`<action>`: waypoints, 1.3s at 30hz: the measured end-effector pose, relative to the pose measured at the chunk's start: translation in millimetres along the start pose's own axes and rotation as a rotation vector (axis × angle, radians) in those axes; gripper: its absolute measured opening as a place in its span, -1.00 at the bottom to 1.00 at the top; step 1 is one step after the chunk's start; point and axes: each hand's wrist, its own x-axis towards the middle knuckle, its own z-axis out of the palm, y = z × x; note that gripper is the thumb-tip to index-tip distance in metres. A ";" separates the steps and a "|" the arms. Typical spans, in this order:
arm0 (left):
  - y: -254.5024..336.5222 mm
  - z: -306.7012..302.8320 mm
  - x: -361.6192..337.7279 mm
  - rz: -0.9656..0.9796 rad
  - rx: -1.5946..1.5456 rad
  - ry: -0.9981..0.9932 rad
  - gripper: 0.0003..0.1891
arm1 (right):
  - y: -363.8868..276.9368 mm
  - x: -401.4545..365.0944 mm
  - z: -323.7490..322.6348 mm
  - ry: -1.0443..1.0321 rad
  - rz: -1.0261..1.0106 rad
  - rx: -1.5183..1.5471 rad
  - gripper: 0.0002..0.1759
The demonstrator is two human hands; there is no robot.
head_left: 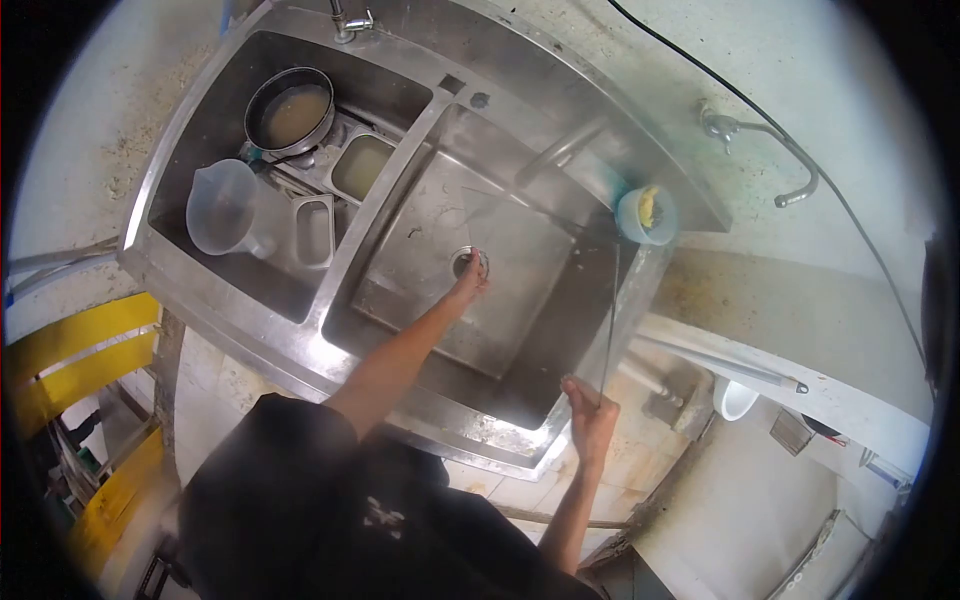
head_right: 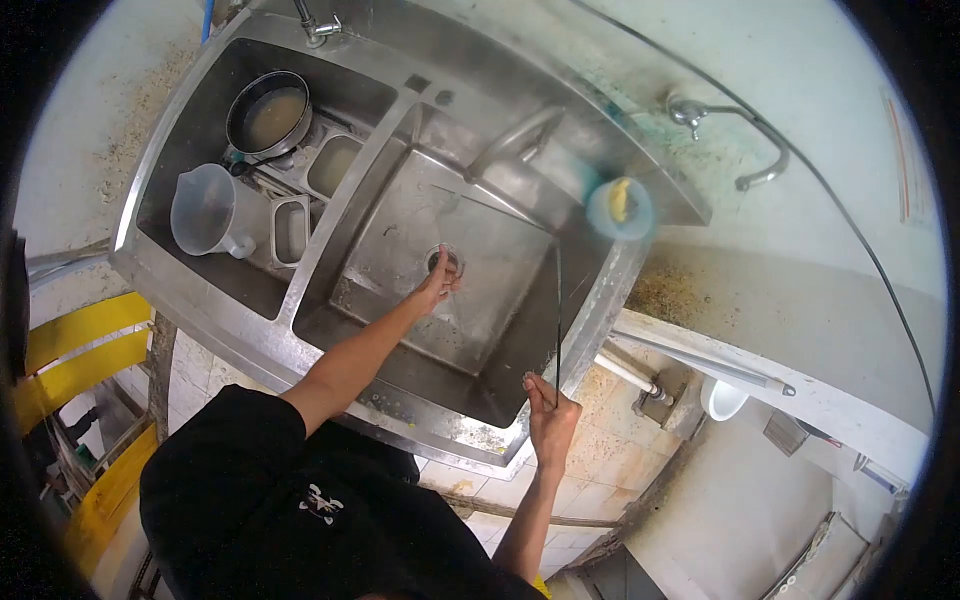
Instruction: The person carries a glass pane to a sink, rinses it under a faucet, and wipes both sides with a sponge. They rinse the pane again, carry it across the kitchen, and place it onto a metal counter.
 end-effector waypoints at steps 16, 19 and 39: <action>-13.9 -78.7 124.2 0.209 0.643 0.264 -0.03 | -81.8 39.2 113.0 -0.060 0.261 0.257 -0.71; 10.8 -74.6 85.2 0.279 0.835 0.219 -0.08 | -98.2 44.0 126.6 -0.024 0.257 0.176 -0.73; 98.8 -8.9 45.7 0.168 -0.096 -0.171 -0.39 | -105.9 154.2 223.9 -0.081 0.167 1.459 -0.23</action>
